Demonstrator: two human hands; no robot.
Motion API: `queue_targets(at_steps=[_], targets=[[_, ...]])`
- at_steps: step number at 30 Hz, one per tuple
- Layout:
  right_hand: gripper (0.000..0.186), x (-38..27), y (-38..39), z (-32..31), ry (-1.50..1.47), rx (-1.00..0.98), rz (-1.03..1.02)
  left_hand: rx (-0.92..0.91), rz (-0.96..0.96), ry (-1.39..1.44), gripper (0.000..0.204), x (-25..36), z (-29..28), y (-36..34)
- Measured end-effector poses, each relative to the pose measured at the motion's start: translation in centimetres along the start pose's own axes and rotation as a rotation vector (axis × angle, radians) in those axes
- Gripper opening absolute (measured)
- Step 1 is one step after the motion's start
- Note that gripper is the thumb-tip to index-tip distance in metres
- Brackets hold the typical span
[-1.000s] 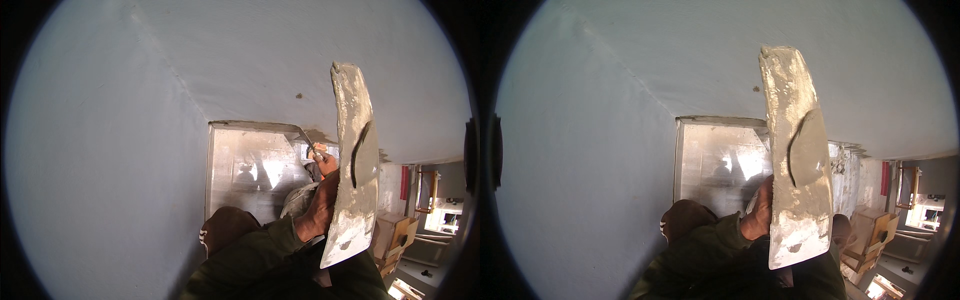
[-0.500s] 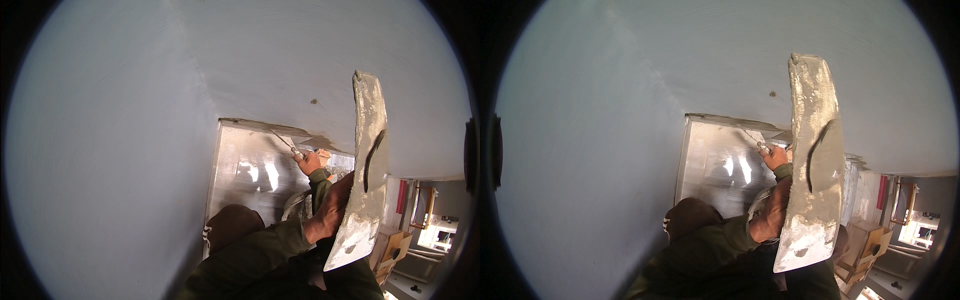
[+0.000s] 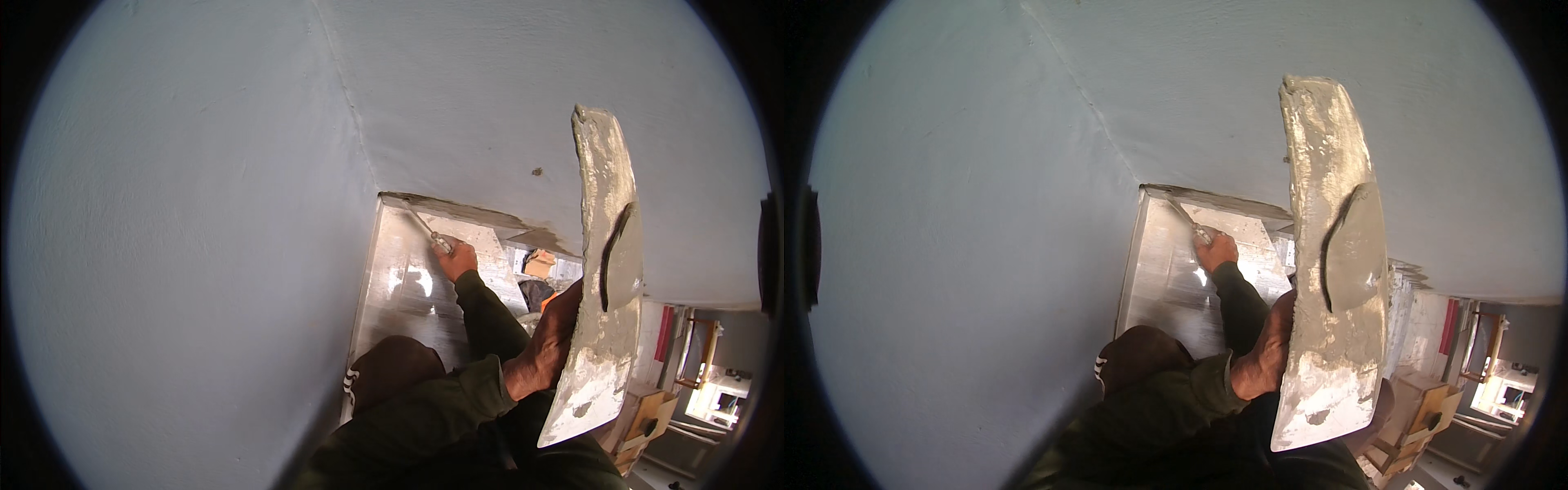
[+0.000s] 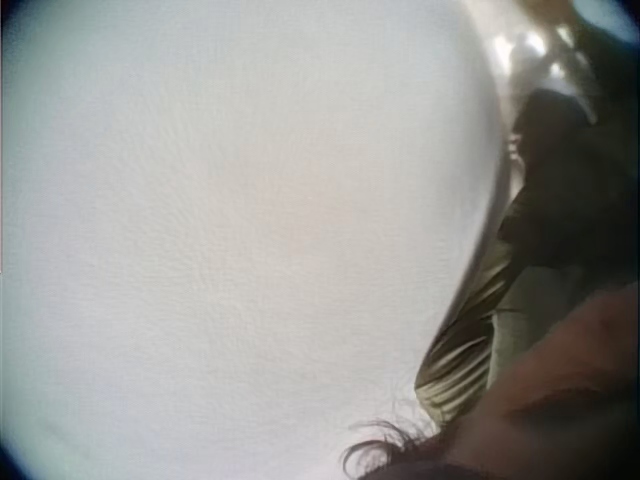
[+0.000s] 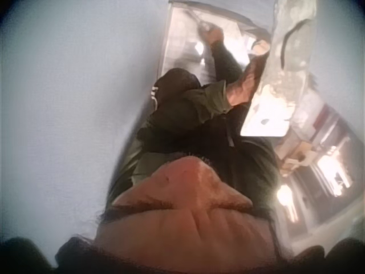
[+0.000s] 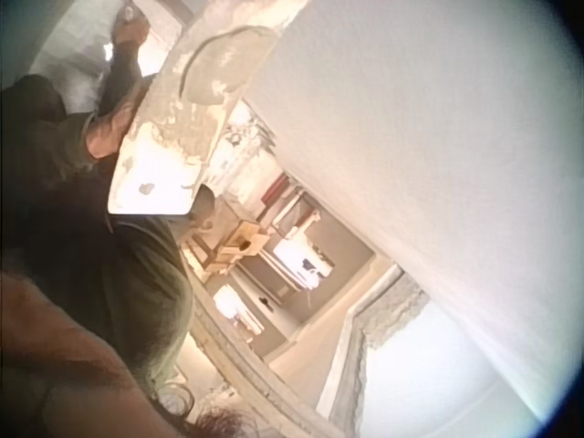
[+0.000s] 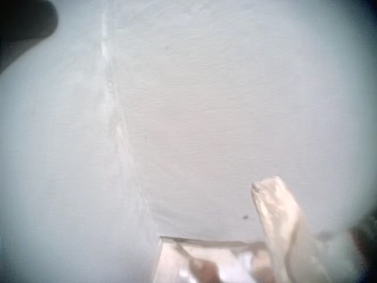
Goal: The person applies plaster to the base of a wall using a trowel and a hawk. They take plaster from a bucket with the trowel, place it onto the hawk, and then use the trowel to spread the plaster onto the wall surface along the floor edge.
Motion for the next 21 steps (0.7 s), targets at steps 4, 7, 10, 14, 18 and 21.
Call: queue_targets(at_steps=[4, 7, 10, 14, 18, 21], targets=[[0.045, -0.7, 0.2, 0.4, -0.091, 0.008, 0.068, -0.014, -0.075, 0.077, 0.063, 0.0, 0.1, 0.2], [0.043, 0.1, 0.2, -0.3, -0.131, 0.065, 0.035, -0.028, -0.053, 0.079, 0.061, 0.4, 0.1, 0.1], [0.038, -0.5, 1.4, -2.1, -0.168, 0.068, 0.019, -0.004, -0.138, 0.074, 0.059, 0.4, -0.3, 0.3], [0.031, 2.8, 1.8, -4.1, -0.194, 0.241, -0.141, -0.022, -0.085, 0.101, 0.057, 0.5, 0.2, 0.0], [0.030, 3.3, 2.9, -6.9, -0.195, 0.134, 0.080, -0.018, -0.071, 0.076, 0.055, 0.6, -0.1, 0.2], [0.031, 5.3, 3.0, -8.4, -0.413, 0.251, -0.076, -0.017, -0.066, 0.084, 0.053, 0.4, 0.1, 0.2]])
Point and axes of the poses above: each hand's wrist, its own y-axis away from the middle knuckle, its own z-axis out of the palm, x = y × z, the point moved 3 cm from there along -y, towards the middle knuckle, and after that the axes turned 6 degrees about -y, right-handed, at the moved point
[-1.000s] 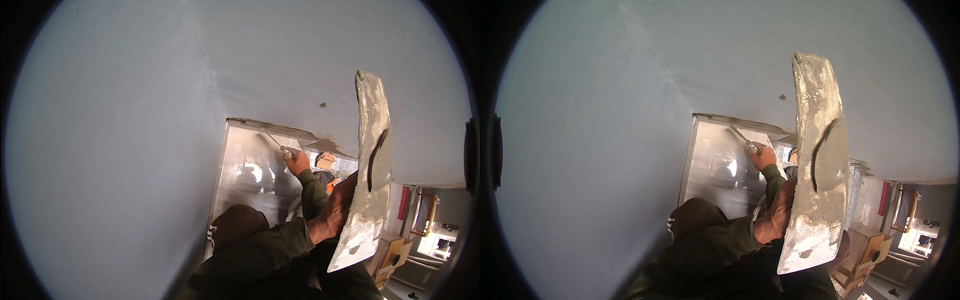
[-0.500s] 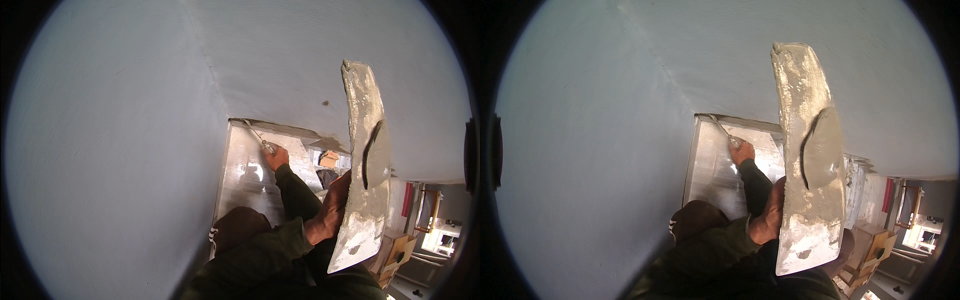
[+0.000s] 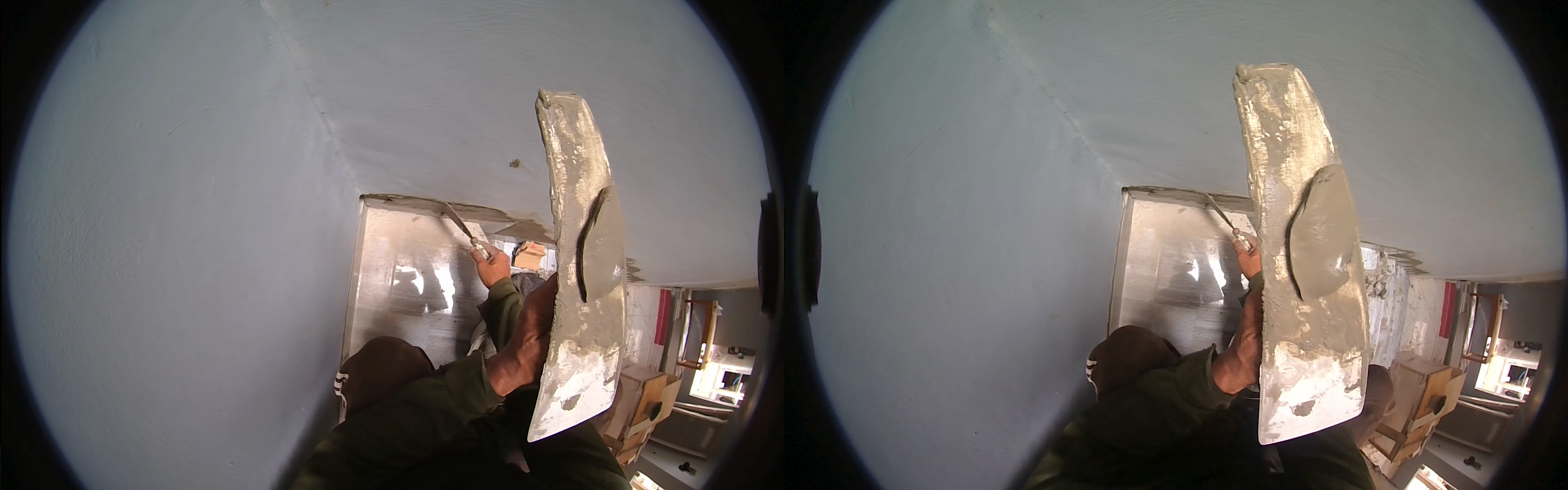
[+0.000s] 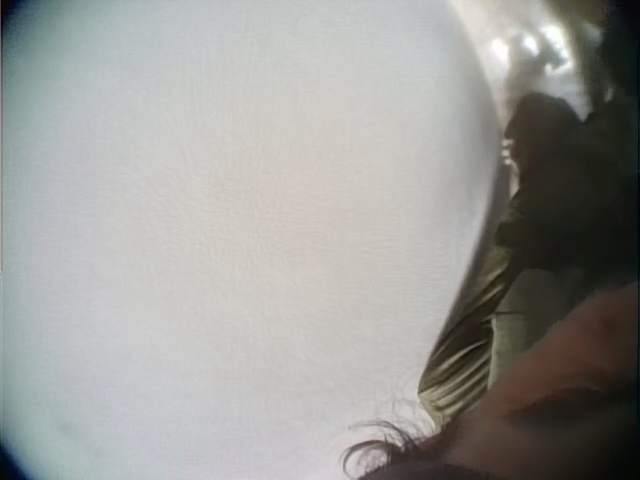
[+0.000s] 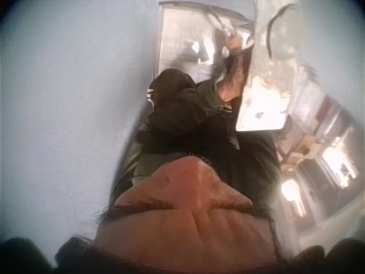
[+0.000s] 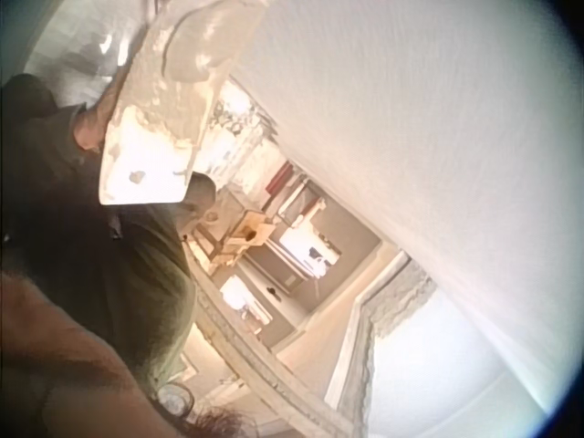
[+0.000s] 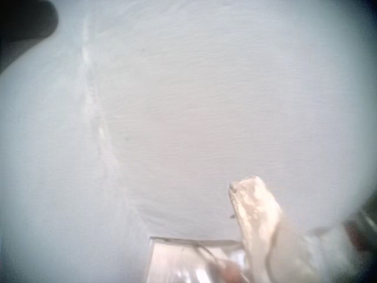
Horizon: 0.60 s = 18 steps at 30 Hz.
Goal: The person applies plaster to the base of a wall using a trowel and a hawk. They take plaster from a bucket with the trowel, place it onto the hawk, and then use the trowel to spread the plaster onto the wall surface along the floor edge.
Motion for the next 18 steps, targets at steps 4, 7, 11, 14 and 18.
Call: queue_targets(at_steps=[4, 7, 11, 14, 18], targets=[[0.032, 1.8, -0.4, -3.4, 0.161, -0.076, 0.139, -0.026, -0.039, -0.050, 0.051, -0.4, -0.4, 0.0], [0.034, 3.6, -0.7, -8.4, 0.193, -0.028, 0.126, 0.037, 0.151, -0.131, 0.041, 0.0, 0.4, -0.4], [0.034, 3.9, -0.3, -13.7, 0.262, 0.015, 0.162, -0.026, 0.006, -0.202, 0.040, -0.3, -0.1, -0.3], [0.034, 2.8, 0.6, -15.7, 0.358, 0.016, 0.214, -0.041, 0.031, -0.204, 0.041, -1.3, 0.0, -0.4], [0.034, 0.4, 0.9, -13.7, 0.568, -0.089, 0.220, -0.060, 0.071, -0.138, 0.044, -1.1, 0.3, -1.1]])
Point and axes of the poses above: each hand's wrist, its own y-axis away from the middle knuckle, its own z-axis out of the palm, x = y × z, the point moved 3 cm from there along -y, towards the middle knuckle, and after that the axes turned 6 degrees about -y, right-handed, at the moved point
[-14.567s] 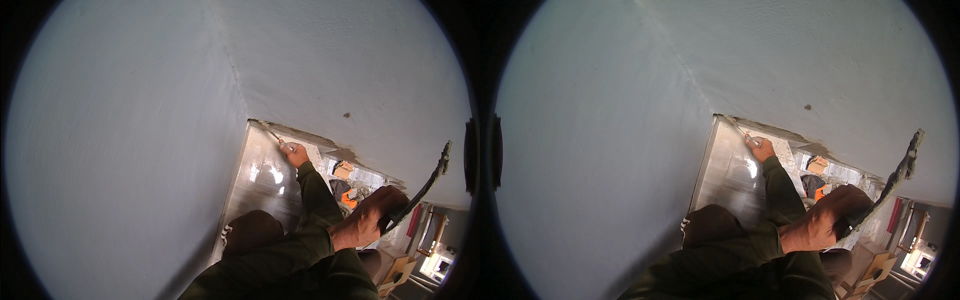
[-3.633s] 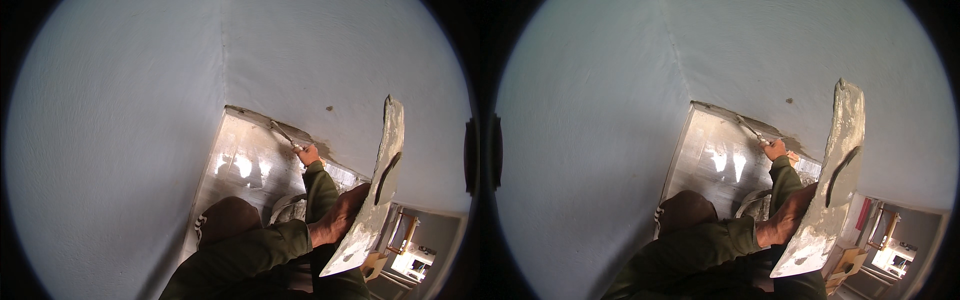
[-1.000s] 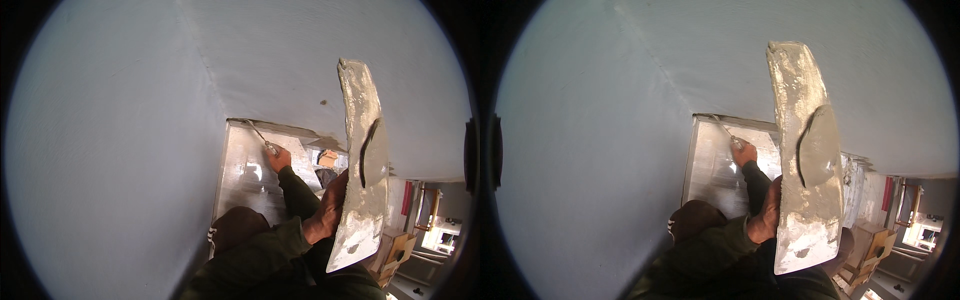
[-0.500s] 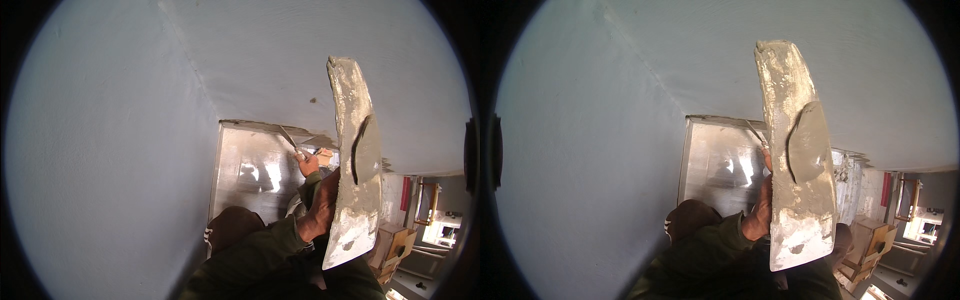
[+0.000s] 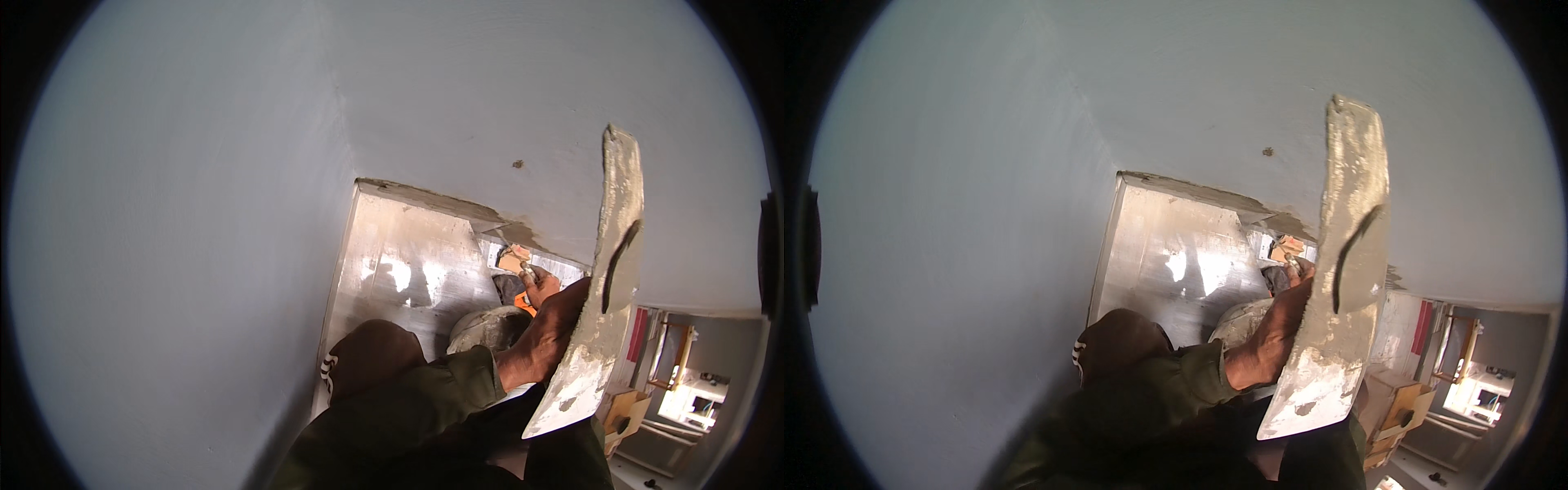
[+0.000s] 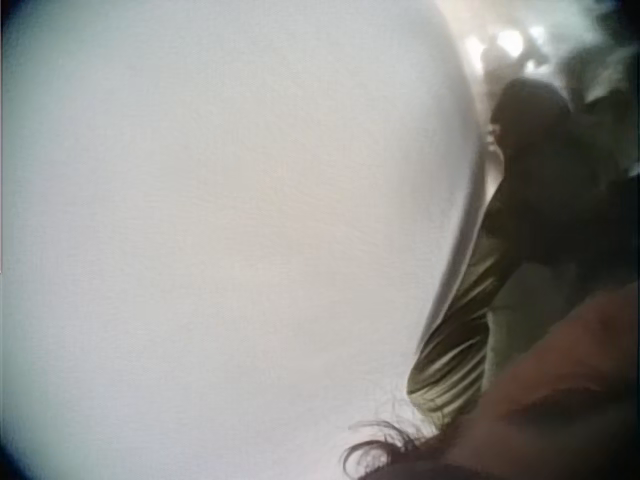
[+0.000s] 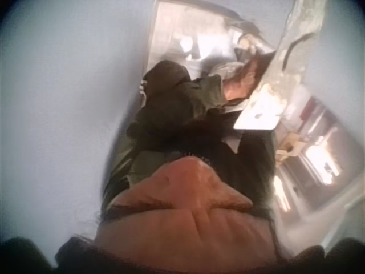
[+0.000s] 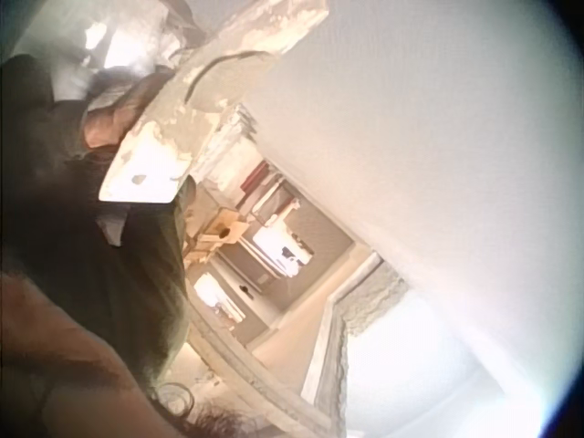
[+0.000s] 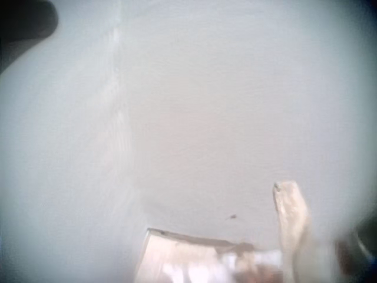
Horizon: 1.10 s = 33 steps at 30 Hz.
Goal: The person applies plaster to the base of a wall using a trowel and a hawk. They take plaster from a bucket with the trowel, place it onto the hawk, and then use the trowel to spread the plaster onto the wall surface along the floor edge.
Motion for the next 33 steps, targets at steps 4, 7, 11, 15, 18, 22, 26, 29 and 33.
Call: queue_targets(at_steps=[4, 7, 11, 15, 18, 22, 26, 29, 33], targets=[[0.039, -3.7, -0.7, -0.6, 0.214, -0.017, -0.173, -0.112, -0.001, -0.101, 0.050, -0.4, 0.1, 0.0], [0.044, -5.2, -1.6, 0.7, 0.275, -0.015, -0.273, -0.010, 0.119, -0.112, 0.032, -0.4, 0.3, -0.1], [0.042, -4.1, -2.7, 0.8, 0.317, 0.016, -0.278, 0.026, 0.112, -0.079, 0.031, -0.4, 0.6, -0.1], [0.043, -3.3, -3.2, 0.1, 0.378, -0.046, -0.170, 0.001, 0.071, -0.061, 0.031, -0.1, 0.0, -0.1], [0.043, -3.2, -3.4, -0.6, 0.381, -0.005, -0.202, -0.024, 0.123, -0.129, 0.030, 0.2, 0.0, -0.3], [0.043, -3.4, -4.0, -0.6, 0.340, -0.017, -0.240, -0.018, 0.117, -0.122, 0.032, 0.2, -0.1, -0.2], [0.041, -3.0, -6.0, -0.3, 0.330, -0.112, -0.168, -0.034, 0.067, -0.092, 0.033, -0.4, 0.1, -0.1], [0.037, -1.7, -7.4, -0.8, 0.201, -0.083, -0.094, 0.005, 0.066, -0.026, 0.033, -0.7, 0.5, -0.2], [0.036, -0.5, -7.2, -1.7, -0.035, -0.181, -0.070, 0.011, 0.061, -0.064, 0.033, -0.8, 0.0, 0.0]])
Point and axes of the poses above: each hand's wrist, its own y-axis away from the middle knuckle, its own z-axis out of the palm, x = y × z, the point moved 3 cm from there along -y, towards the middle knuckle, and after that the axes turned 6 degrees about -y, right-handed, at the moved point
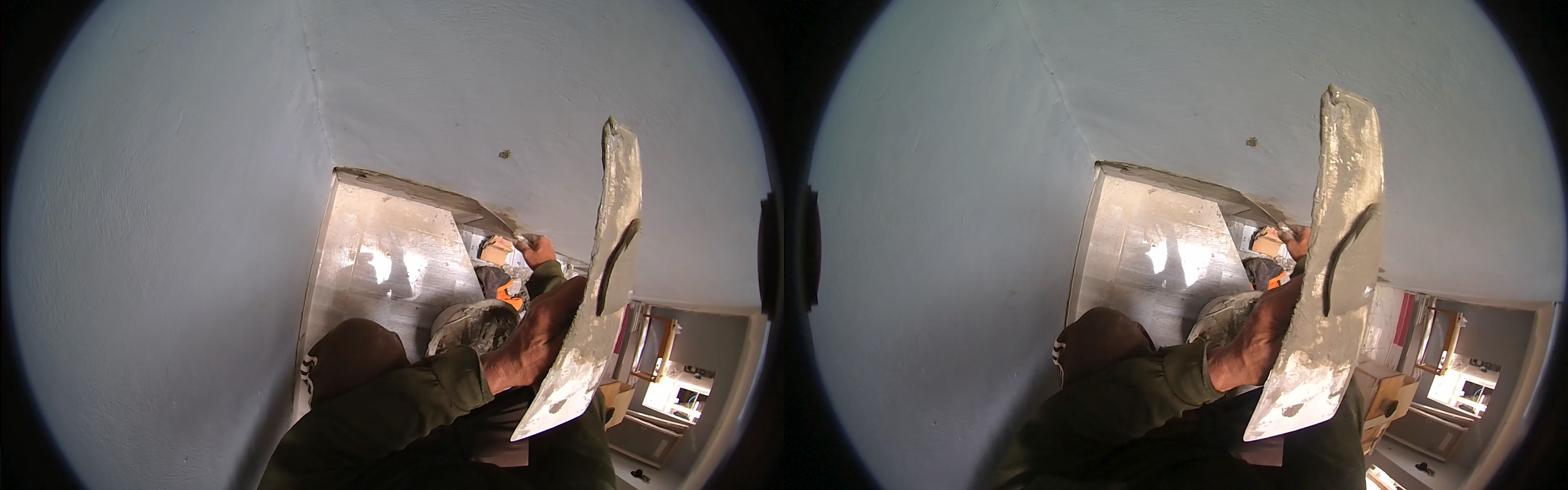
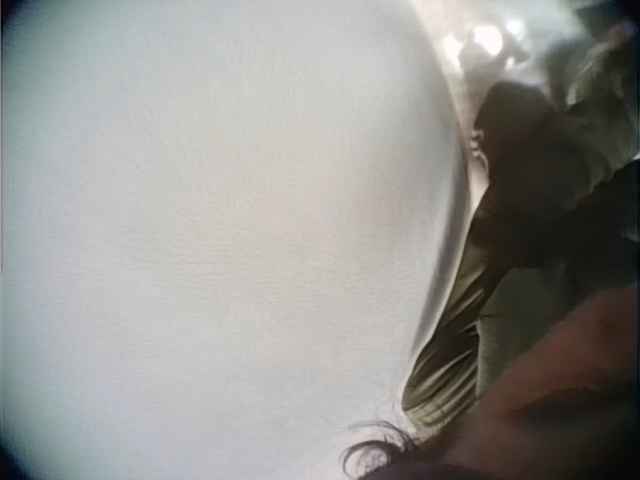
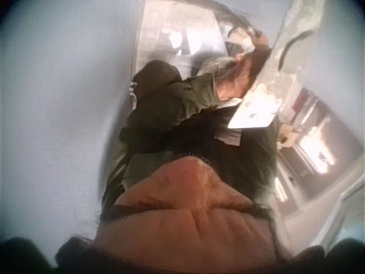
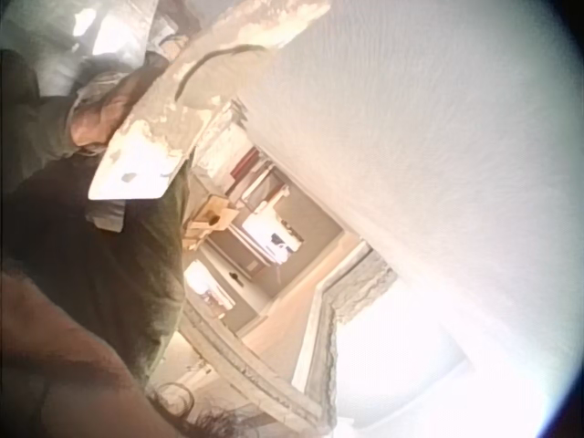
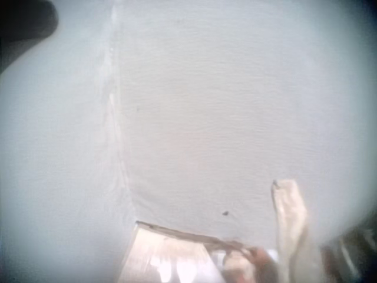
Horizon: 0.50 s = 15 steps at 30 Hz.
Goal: The person applies plaster to the base of a wall using a trowel and a hawk. They take plaster from a bucket with the trowel, place it onto the hawk, and then use the trowel to spread the plaster onto the wall surface along the floor edge.
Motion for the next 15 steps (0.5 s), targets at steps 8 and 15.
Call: queue_targets(at_steps=[8, 15], targets=[[0.030, 5.3, 2.7, 2.2, -0.159, 0.087, -0.125, -0.019, -0.045, -0.046, 0.034, 0.1, -0.2, 0.2], [0.030, 0.4, 1.3, 7.0, -0.118, 0.137, -0.183, -0.086, -0.105, -0.010, 0.039, -1.6, 0.4, 0.4]])
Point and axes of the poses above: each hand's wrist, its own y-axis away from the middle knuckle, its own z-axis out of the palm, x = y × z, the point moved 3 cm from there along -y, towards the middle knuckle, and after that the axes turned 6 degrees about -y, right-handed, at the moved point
